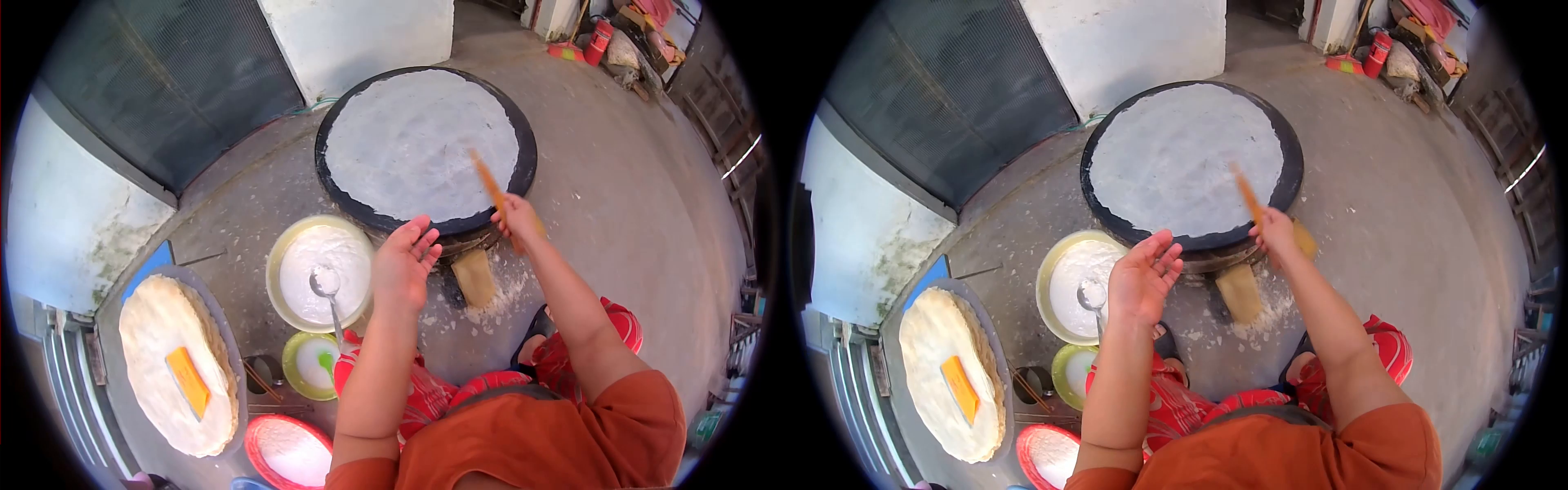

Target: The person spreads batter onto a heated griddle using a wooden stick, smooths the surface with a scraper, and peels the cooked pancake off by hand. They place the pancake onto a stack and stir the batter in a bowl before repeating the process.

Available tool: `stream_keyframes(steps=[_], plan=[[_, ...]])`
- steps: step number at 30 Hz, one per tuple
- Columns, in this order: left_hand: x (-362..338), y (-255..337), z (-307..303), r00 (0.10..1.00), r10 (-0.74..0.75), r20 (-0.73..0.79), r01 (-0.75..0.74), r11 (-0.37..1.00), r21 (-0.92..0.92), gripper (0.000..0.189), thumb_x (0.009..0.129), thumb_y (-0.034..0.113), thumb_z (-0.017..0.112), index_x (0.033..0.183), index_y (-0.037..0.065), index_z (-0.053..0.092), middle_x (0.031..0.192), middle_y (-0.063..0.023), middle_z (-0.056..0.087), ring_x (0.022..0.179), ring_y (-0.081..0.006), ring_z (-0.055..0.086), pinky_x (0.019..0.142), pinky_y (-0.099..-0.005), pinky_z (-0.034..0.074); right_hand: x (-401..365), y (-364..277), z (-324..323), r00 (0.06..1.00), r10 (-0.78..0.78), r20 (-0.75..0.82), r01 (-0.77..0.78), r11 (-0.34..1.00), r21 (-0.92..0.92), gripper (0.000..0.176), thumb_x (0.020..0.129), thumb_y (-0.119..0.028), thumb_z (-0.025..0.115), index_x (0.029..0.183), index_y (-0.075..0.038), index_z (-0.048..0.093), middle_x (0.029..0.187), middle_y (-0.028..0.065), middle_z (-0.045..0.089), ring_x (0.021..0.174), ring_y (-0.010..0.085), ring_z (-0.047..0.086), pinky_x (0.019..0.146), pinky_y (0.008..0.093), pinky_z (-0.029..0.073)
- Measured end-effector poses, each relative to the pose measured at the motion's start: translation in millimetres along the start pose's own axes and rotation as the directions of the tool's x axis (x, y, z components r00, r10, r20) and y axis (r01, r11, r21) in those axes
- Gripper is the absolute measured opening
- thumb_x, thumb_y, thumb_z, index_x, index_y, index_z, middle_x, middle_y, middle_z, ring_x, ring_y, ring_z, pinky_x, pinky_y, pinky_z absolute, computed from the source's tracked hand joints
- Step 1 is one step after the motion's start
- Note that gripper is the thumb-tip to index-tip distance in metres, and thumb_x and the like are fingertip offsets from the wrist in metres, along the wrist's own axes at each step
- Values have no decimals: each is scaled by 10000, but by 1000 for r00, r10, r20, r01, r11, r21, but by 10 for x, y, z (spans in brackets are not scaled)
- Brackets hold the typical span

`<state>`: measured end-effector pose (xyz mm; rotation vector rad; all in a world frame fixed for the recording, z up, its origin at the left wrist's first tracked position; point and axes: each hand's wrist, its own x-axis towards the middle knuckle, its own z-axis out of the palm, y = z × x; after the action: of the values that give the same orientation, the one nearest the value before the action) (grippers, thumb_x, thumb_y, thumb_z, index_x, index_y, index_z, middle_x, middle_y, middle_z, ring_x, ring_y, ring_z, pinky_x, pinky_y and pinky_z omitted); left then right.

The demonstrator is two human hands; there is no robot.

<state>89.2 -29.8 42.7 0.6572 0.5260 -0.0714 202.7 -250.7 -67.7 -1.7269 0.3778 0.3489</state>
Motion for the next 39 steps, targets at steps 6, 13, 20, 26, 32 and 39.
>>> stream_keyframes(steps=[6, 13, 20, 26, 32, 39], plan=[[17, -44, -1, 1000, -25, 6, 25, 999, -25, 272, 787, 120, 539, 1030, 0, 525, 1002, -87, 551, 911, -214, 524, 759, -330, 437, 91, -345, 291, 976, -129, 173, 132, 991, -3, 433, 872, -94, 376, 1298, -167, 364, 806, 35, 548, 497, 73, 433, 396, 205, 363], [38, -72, 40, 999, -47, 26, 48, 999, -17, 277, 791, 122, 525, 1039, -2, 519, 1023, -94, 547, 925, -217, 519, 772, -339, 428, 513, -665, 731, 944, -95, 316, 122, 990, -67, 393, 878, -134, 302, 1255, -139, 413, 786, 56, 536, 466, 87, 414, 380, 221, 361], [46, -42, 86, 999, -54, 6, 54, 999, -3, 283, 805, 103, 501, 1063, -13, 494, 1055, -101, 533, 931, -213, 516, 782, -340, 422, 977, -888, 1130, 961, 14, 276, 43, 979, -199, 409, 906, -165, 267, 1309, -184, 337, 797, 56, 550, 479, 92, 410, 385, 230, 365], [68, 4, 104, 998, -64, -8, 64, 998, 12, 273, 827, 78, 457, 1081, -17, 476, 1067, -103, 524, 933, -201, 516, 781, -328, 423, 1059, -953, 1274, 882, -433, 184, 343, 325, -881, 290, 847, -191, 396, 1099, -118, 521, 802, 161, 576, 735, 261, 599, 598, 373, 482], [87, 32, 71, 999, -40, -8, 40, 999, 0, 272, 831, 81, 454, 1083, -19, 474, 1072, -105, 523, 936, -197, 515, 780, -325, 424, 854, -1101, 970, 860, -496, 119, 229, 168, -959, 377, 803, -158, 436, 1168, -205, 517, 904, 164, 595, 863, 313, 588, 726, 409, 468], [71, 24, 114, 998, -62, -17, 62, 998, 11, 263, 828, 86, 463, 1069, -15, 488, 1073, -106, 527, 939, -197, 515, 779, -327, 423, 925, -884, 923, 862, -467, 198, 477, 610, -633, 314, 783, -144, 450, 1055, -118, 605, 885, 179, 619, 864, 272, 592, 725, 365, 458]])
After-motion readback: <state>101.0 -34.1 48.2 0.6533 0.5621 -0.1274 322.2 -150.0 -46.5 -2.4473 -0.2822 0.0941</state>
